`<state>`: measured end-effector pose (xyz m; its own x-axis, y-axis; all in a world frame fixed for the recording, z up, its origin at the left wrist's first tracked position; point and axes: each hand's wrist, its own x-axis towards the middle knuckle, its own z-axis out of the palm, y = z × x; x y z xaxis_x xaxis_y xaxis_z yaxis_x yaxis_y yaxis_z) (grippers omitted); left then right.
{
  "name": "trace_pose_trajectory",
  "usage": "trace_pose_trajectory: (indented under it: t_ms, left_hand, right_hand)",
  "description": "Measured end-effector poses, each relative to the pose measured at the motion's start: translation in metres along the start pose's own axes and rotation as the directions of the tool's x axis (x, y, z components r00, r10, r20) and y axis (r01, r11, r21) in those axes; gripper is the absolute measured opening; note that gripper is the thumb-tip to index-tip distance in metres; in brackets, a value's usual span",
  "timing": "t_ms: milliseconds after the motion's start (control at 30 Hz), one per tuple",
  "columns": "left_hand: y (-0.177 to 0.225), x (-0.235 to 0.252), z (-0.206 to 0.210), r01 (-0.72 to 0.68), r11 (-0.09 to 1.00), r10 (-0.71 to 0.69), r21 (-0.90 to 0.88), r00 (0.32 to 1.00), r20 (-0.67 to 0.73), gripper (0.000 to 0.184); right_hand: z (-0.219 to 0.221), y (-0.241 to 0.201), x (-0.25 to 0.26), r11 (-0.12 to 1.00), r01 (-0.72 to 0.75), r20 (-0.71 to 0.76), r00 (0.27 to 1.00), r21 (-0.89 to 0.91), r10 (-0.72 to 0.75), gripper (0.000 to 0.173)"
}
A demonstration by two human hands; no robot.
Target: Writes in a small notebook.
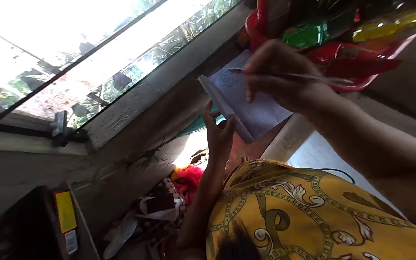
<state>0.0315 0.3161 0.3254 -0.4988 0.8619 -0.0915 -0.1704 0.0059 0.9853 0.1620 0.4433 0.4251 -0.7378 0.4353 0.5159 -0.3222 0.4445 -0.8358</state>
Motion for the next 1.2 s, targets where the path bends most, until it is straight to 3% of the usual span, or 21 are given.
trace_pose_trajectory:
  t_ms: [33, 100, 200, 333, 433, 500, 700, 967, 1200]
  left_hand:
    - [0.0, 0.0, 0.0, -0.033, 0.999, 0.033, 0.008, 0.999, -0.024, 0.08]
    - [0.003, 0.004, 0.0, -0.091, 0.994, 0.094, 0.055, 0.994, -0.059, 0.081]
    - [0.008, 0.015, -0.002, -0.111, 0.982, 0.107, 0.155, 0.994, 0.033, 0.061]
    - [0.009, 0.035, 0.003, -0.127, 0.972, 0.101, 0.195, 0.985, 0.137, 0.053]
    - [0.008, 0.039, 0.007, -0.121, 0.969, 0.095, 0.214, 0.988, 0.125, 0.056]
    - [0.008, 0.038, 0.008, -0.109, 0.966, 0.086, 0.233, 0.99, 0.109, 0.059]
    - [0.009, 0.036, 0.007, -0.151, 0.94, 0.125, 0.305, 0.987, 0.101, 0.064]
    - [0.009, 0.036, 0.005, -0.169, 0.927, 0.138, 0.335, 0.984, 0.113, 0.066]
    - [0.006, 0.036, 0.006, -0.183, 0.932, 0.157, 0.314, 0.982, 0.109, 0.066]
  right_hand:
    - [0.004, 0.012, 0.019, 0.993, -0.104, -0.003, 0.995, 0.058, 0.104, 0.002]
    - [0.006, 0.039, 0.043, 0.963, -0.269, -0.06, 0.961, 0.031, 0.271, 0.015]
    - [-0.004, 0.072, 0.047, 0.918, -0.394, -0.066, 0.918, -0.045, 0.391, 0.015]
    - [-0.01, 0.083, 0.037, 0.938, -0.344, -0.042, 0.937, 0.042, 0.346, 0.007]
    - [-0.002, 0.074, 0.042, 0.921, -0.384, -0.101, 0.921, -0.069, 0.376, 0.03]
    - [0.001, 0.075, 0.047, 0.91, -0.392, -0.122, 0.918, -0.132, 0.378, 0.037]
    - [0.001, 0.09, 0.034, 0.923, -0.224, -0.18, 0.968, -0.313, 0.174, 0.029]
    - [0.004, 0.091, 0.035, 0.885, -0.286, -0.204, 0.953, -0.367, 0.224, 0.028]
    - [0.006, 0.096, 0.033, 0.897, -0.212, -0.158, 0.974, -0.388, 0.162, 0.03]
